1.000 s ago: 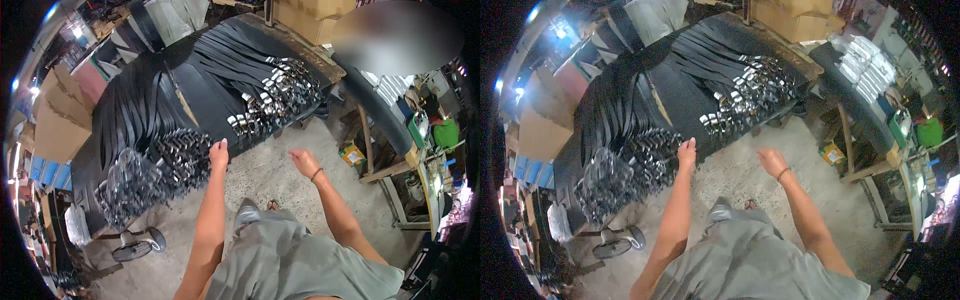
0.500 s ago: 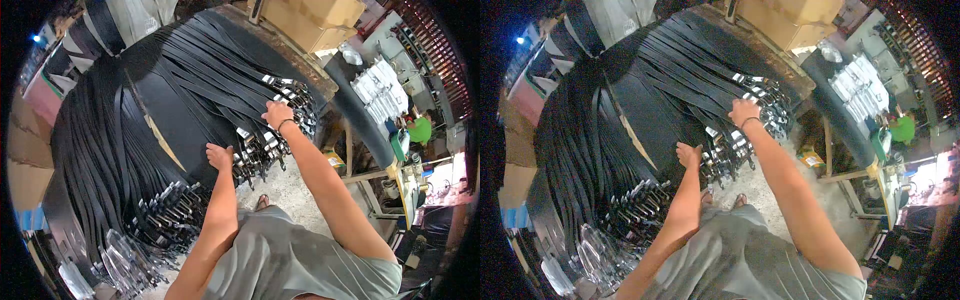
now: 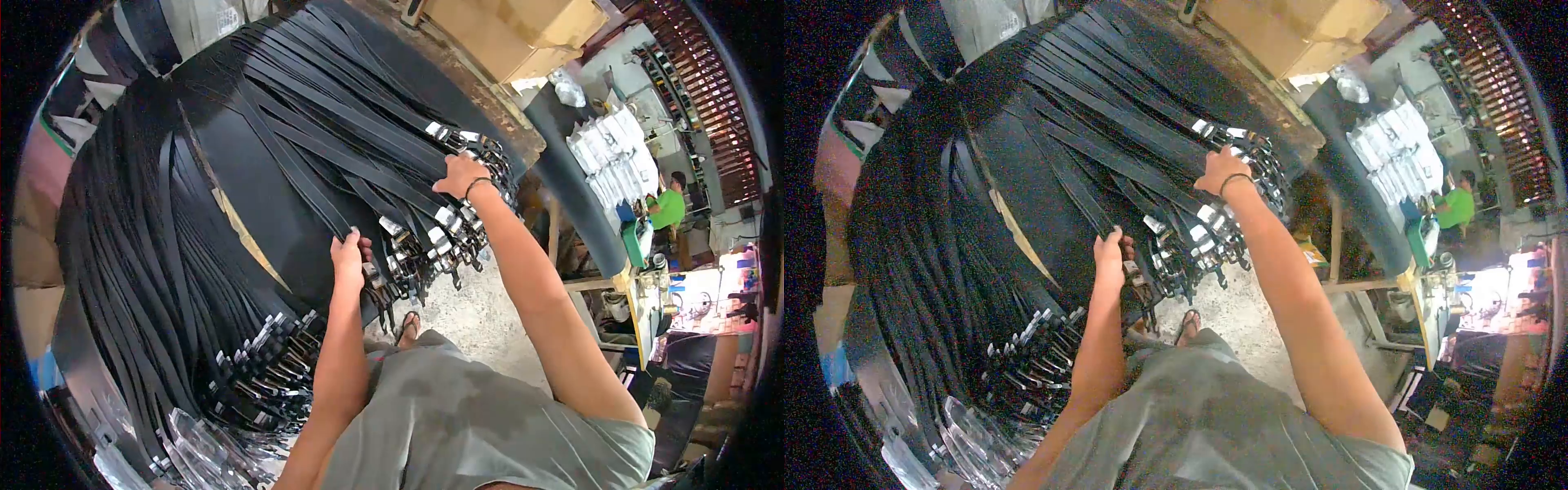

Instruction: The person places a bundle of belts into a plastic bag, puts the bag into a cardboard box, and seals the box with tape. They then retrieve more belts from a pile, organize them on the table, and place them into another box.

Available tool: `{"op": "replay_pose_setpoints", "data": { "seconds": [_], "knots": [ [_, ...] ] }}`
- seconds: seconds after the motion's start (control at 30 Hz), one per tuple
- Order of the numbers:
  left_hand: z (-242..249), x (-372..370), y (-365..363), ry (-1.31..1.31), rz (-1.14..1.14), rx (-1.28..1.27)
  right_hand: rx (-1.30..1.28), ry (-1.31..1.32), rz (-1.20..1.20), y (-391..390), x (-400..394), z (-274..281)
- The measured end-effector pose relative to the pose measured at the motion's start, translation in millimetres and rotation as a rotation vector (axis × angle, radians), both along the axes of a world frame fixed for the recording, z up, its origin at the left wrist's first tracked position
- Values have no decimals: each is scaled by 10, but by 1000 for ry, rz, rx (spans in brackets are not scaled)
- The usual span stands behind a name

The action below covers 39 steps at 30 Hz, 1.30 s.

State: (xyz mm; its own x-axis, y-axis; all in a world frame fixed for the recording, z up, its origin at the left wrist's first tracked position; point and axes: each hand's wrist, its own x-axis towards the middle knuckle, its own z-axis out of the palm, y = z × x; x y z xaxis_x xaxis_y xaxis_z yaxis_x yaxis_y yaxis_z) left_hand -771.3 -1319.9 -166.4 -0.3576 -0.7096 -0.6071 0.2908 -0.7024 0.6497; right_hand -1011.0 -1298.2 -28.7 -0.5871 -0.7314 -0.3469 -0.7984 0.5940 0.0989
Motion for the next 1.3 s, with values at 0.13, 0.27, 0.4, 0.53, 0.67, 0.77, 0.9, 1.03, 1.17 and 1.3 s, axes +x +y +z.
{"op": "replay_pose_setpoints", "data": {
  "seconds": [0.13,0.27,0.4,0.53,0.67,0.77,0.9,1.03,1.17,1.3],
  "knots": [
    [307,25,24,19,-181,-90,81,38,7,-41,-20,-170],
    [491,3,156,46,-190,-79,49,-112,1,-73,-208,-116],
    [510,-4,167,71,-236,-126,-52,-171,29,-130,-277,135],
    [544,-47,153,104,-244,-182,48,-127,116,-121,-293,63],
    [518,-96,161,99,-281,-192,56,-31,65,23,-286,-243],
    [575,-118,180,44,-280,-169,80,-110,75,7,-355,-197],
    [547,-94,167,85,-279,-158,57,-122,59,-98,-436,-25],
    [642,-87,175,64,-297,-154,114,-144,125,-204,-476,170],
    [673,-95,171,108,-280,-185,3,-201,98,-132,-553,-207],
    [660,-60,158,150,-257,-246,72,-219,14,-62,-346,-208]
  ]
}}
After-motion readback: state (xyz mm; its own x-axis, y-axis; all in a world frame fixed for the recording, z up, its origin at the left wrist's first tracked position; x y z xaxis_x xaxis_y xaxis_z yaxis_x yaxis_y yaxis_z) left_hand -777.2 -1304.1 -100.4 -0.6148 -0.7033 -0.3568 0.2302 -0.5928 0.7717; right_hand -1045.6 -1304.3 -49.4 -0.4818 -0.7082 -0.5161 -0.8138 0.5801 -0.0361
